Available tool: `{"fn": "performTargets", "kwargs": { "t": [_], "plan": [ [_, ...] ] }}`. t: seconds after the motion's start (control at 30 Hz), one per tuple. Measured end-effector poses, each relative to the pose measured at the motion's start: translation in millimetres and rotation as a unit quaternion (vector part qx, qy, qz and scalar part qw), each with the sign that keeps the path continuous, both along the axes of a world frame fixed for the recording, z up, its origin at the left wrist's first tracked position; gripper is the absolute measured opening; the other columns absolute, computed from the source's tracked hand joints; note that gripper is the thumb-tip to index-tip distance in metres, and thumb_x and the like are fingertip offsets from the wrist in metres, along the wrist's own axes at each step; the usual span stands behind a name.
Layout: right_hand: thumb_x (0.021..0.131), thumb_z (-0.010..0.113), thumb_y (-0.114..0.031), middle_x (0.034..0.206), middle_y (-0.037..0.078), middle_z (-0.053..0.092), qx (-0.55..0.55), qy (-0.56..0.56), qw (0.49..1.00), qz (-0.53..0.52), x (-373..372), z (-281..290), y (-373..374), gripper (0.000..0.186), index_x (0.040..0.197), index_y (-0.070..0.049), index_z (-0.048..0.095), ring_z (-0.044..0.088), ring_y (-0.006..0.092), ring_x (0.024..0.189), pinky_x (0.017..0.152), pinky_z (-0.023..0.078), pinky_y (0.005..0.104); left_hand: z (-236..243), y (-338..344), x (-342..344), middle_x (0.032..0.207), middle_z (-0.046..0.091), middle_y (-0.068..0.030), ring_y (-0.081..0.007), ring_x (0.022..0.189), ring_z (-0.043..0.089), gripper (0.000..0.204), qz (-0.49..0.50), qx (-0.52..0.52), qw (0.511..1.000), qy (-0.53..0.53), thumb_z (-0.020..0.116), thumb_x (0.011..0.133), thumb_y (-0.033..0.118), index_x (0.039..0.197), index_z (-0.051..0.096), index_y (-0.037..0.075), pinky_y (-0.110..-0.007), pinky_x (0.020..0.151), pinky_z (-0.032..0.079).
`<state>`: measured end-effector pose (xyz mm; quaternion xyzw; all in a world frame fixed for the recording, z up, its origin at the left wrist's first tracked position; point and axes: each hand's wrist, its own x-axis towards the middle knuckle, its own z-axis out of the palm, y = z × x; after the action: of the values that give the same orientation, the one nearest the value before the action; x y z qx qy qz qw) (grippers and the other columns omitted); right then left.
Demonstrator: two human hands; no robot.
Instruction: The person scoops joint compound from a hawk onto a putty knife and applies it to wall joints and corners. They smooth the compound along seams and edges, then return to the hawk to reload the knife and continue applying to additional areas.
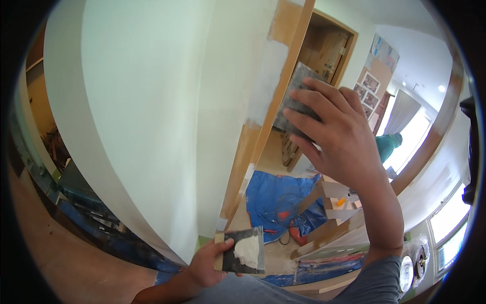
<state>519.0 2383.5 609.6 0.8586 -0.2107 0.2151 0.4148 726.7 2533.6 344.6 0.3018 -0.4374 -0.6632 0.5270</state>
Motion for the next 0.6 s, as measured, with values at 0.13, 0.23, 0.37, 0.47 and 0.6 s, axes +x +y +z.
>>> {"fn": "performTargets", "kwargs": {
  "t": [0.13, 0.23, 0.37, 0.47, 0.6],
  "plan": [
    [0.083, 0.083, -0.019, 0.131, 0.002, 0.065, -0.072, 0.054, 0.996, -0.005, 29, 2, -25, 0.034, 0.116, -0.015, 0.074, 0.052, 0.0247, 0.138, 0.109, 0.042, 0.0513, -35, -12, -13, 0.124, 0.065, -0.0197, -0.0346, 0.101, 0.073, 0.039, -0.045, 0.232, 0.969, 0.064, 0.058, 0.105, 0.018, 0.136, 0.048, -0.003, -0.053, 0.084, 0.064],
    [0.085, 0.082, -0.02, 0.135, 0.001, 0.063, -0.091, 0.08, 0.992, -0.031, 44, 0, -39, 0.034, 0.117, -0.016, 0.074, 0.05, 0.0233, 0.14, 0.11, 0.041, 0.0523, -52, -19, -10, 0.122, 0.067, -0.019, -0.035, 0.103, 0.073, 0.032, -0.025, 0.378, 0.904, 0.2, 0.06, 0.104, 0.019, 0.129, 0.053, -0.001, -0.057, 0.084, 0.064],
    [0.086, 0.081, -0.021, 0.137, 0.0, 0.062, -0.08, 0.091, 0.992, -0.043, 55, -5, -48, 0.032, 0.117, -0.018, 0.074, 0.048, 0.0223, 0.142, 0.112, 0.041, 0.0542, -62, -16, -1, 0.119, 0.068, -0.0182, -0.0344, 0.104, 0.073, 0.031, -0.067, 0.38, 0.894, 0.227, 0.06, 0.104, 0.019, 0.128, 0.053, -0.001, -0.058, 0.083, 0.064],
    [0.086, 0.081, -0.021, 0.137, 0.0, 0.061, -0.074, 0.097, 0.992, -0.041, 61, -8, -50, 0.032, 0.117, -0.02, 0.075, 0.048, 0.0223, 0.143, 0.112, 0.04, 0.0551, -64, -16, 5, 0.119, 0.069, -0.018, -0.034, 0.104, 0.073, 0.032, -0.077, 0.378, 0.894, 0.229, 0.06, 0.104, 0.019, 0.128, 0.053, -0.001, -0.058, 0.082, 0.064],
    [0.085, 0.081, -0.02, 0.138, -0.001, 0.061, -0.073, 0.104, 0.991, -0.04, 63, -10, -56, 0.033, 0.117, -0.022, 0.075, 0.048, 0.022, 0.143, 0.112, 0.041, 0.0554, -63, -19, 7, 0.119, 0.07, -0.0176, -0.0331, 0.103, 0.074, 0.033, -0.057, 0.395, 0.891, 0.214, 0.059, 0.105, 0.019, 0.13, 0.053, -0.001, -0.058, 0.081, 0.064]
  ]
}}
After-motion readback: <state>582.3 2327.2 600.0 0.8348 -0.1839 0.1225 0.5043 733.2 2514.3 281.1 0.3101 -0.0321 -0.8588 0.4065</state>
